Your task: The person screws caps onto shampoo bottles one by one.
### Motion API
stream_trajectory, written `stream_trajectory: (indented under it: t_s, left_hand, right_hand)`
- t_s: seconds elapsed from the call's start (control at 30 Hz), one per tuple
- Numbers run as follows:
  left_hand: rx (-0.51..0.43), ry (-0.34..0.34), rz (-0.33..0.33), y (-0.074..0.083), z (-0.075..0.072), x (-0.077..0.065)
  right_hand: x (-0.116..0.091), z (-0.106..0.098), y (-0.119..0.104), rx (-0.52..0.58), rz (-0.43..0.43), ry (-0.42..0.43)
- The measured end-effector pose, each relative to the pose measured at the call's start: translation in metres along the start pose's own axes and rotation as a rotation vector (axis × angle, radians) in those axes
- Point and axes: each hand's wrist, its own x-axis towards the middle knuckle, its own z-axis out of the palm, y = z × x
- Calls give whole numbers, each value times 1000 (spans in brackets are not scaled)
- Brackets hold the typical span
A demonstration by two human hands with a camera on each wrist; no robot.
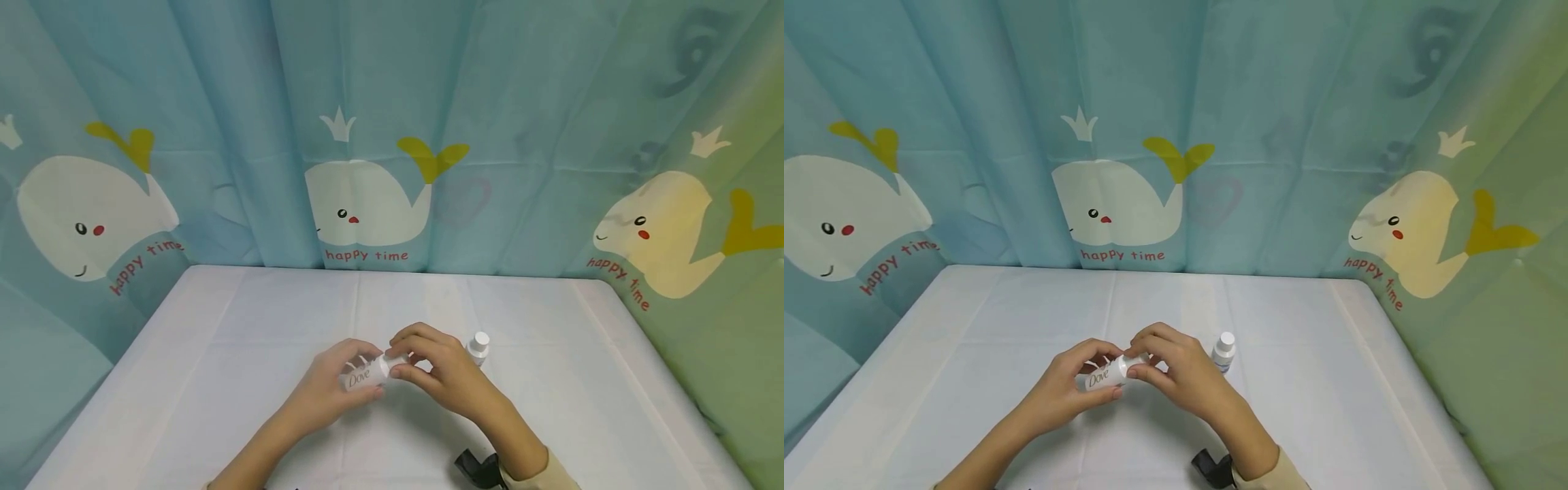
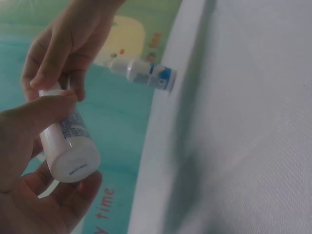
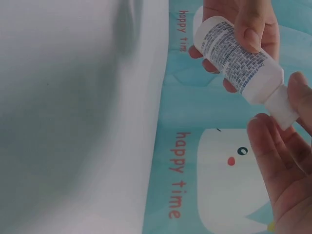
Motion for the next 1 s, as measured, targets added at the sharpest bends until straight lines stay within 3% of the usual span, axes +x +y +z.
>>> stream_trajectory:
  t_s: [0.3,0.63,1.0]
  left_hand:
    - [11,-7,3,1,2,1]
    - [39,-3,13,0,3,1]
    - [29,24,13,-1,-1,1]
  right_hand:
    - [0,1,-1,-52,-21,14]
    - [-2,1,-1,-38,29,0]
    - [0,0,2,-16,-49,-3]
